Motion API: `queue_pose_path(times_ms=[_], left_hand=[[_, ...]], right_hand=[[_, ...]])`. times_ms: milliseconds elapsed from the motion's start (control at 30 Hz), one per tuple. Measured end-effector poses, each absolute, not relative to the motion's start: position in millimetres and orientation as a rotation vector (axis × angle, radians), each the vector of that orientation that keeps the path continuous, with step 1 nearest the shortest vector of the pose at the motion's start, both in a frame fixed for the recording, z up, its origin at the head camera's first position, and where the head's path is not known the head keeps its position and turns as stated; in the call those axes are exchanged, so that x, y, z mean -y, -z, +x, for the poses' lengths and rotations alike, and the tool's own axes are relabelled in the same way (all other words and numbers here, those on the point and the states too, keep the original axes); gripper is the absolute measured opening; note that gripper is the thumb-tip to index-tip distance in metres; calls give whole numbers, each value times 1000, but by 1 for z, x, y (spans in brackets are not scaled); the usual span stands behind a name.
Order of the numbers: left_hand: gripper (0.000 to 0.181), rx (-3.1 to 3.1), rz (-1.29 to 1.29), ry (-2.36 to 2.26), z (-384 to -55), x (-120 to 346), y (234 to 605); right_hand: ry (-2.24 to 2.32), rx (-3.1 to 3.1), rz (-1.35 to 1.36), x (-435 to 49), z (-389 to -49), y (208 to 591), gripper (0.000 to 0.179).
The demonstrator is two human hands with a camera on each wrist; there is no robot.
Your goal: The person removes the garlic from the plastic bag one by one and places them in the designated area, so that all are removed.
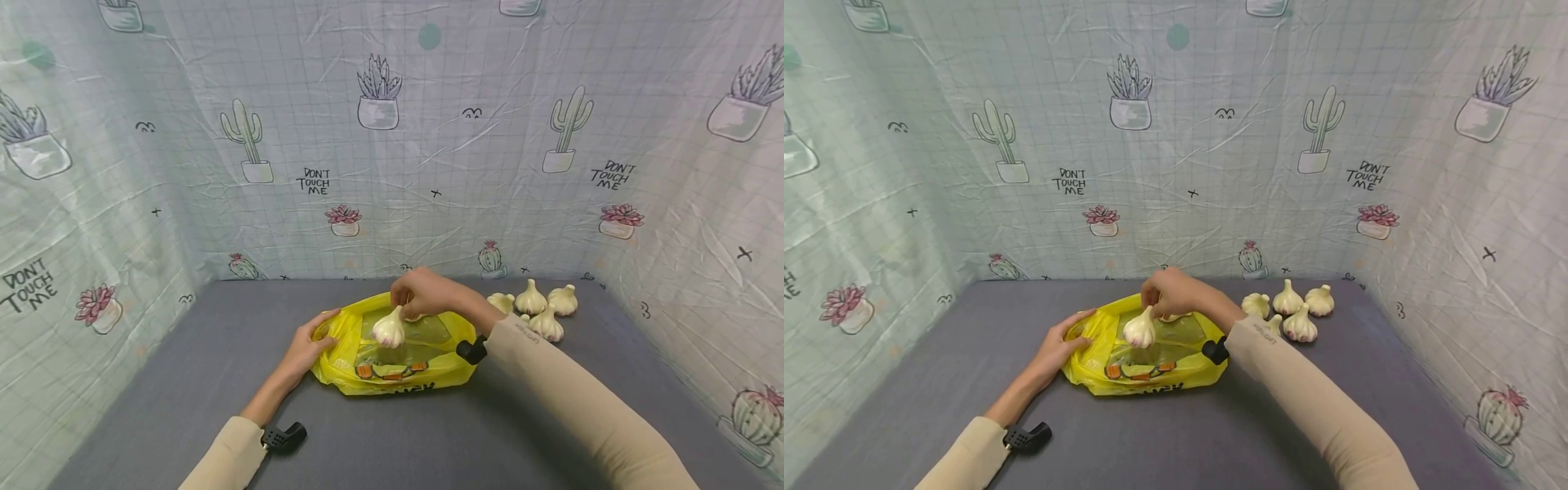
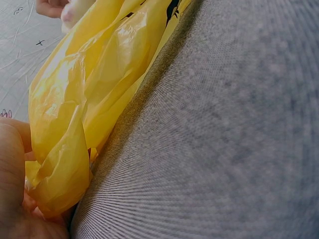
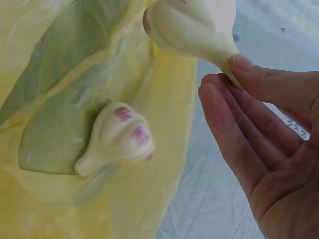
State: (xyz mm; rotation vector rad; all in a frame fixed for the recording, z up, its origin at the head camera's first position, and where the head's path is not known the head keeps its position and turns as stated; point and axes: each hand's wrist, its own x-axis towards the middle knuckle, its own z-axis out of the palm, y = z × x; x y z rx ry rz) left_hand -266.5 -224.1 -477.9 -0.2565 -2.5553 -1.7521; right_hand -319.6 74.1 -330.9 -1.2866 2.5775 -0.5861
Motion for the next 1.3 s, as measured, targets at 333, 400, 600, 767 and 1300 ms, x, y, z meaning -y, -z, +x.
queue_pose_path(times_ms=[333,400,600,767,1300], left_hand=[[62,2561,-243,1775,-266,225,477],[62,2560,-246,1775,-266,225,477],[61,2557,-255,1768,-264,225,476],[61,2558,-251,1767,-264,224,475],[61,2562,-244,1769,-265,225,476]], right_hand=[[720,-2590,-1356,-91,-309,320,10],[740,-2603,-1351,-94,-308,319,10],[779,-2660,-1329,-103,-304,316,9],[826,-2686,-1310,-111,-296,313,11],[1032,-2681,-1247,-138,-272,309,14]])
